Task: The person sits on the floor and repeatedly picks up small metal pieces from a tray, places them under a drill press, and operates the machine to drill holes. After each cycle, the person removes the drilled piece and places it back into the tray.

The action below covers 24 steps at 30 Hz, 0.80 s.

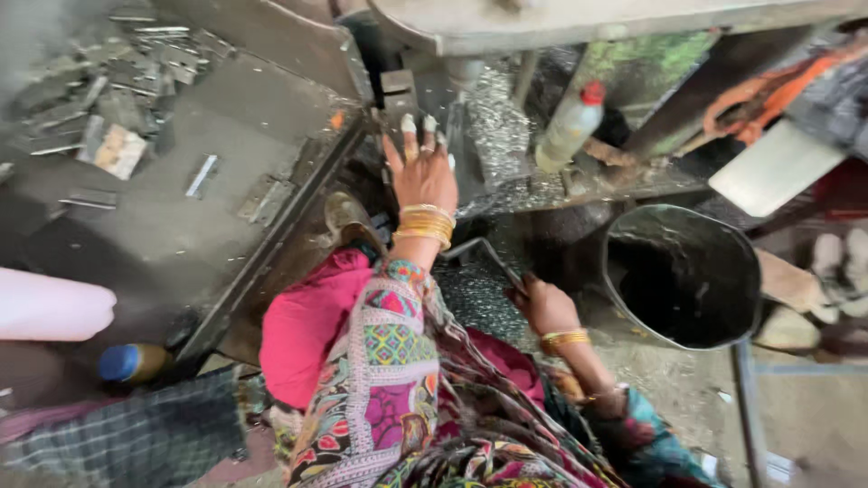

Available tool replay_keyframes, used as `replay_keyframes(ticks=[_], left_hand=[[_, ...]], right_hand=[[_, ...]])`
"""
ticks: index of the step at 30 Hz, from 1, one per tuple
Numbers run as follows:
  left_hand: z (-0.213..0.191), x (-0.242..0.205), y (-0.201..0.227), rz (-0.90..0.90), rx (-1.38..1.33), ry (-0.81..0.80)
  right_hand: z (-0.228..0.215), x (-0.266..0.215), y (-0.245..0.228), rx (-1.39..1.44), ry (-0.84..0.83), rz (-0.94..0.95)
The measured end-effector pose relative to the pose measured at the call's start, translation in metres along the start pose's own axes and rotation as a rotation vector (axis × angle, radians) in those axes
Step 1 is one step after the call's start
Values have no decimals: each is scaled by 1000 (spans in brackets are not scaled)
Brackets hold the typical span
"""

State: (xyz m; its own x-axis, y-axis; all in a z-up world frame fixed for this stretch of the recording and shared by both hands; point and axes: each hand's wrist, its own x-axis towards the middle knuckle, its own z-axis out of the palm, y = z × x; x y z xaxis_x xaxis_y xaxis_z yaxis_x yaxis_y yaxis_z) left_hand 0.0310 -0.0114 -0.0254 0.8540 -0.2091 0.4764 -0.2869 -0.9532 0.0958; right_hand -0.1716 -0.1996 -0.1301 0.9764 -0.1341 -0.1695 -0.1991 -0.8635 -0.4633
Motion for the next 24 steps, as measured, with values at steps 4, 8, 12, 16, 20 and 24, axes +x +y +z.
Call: replay_keyframes(ticks=[4, 8, 12, 16, 20, 24], left_hand=[[-2, -1, 4, 3, -34, -58], [1, 14, 14, -62, 62, -311], [2, 20, 19, -46, 65, -131], [8, 12, 5, -45, -73, -96], [-5, 12, -40, -122, -256, 62], [-33, -20, -142, -348, 15, -83]], right_hand=[[-21, 0, 3, -47, -10, -50], [-30, 5, 4, -127, -30, -35], [3, -4, 8, -24, -49, 27], [20, -13, 15, -3, 44, -63], [-33, -19, -15, -123, 26, -43], [-96, -43, -62, -141, 362, -175]])
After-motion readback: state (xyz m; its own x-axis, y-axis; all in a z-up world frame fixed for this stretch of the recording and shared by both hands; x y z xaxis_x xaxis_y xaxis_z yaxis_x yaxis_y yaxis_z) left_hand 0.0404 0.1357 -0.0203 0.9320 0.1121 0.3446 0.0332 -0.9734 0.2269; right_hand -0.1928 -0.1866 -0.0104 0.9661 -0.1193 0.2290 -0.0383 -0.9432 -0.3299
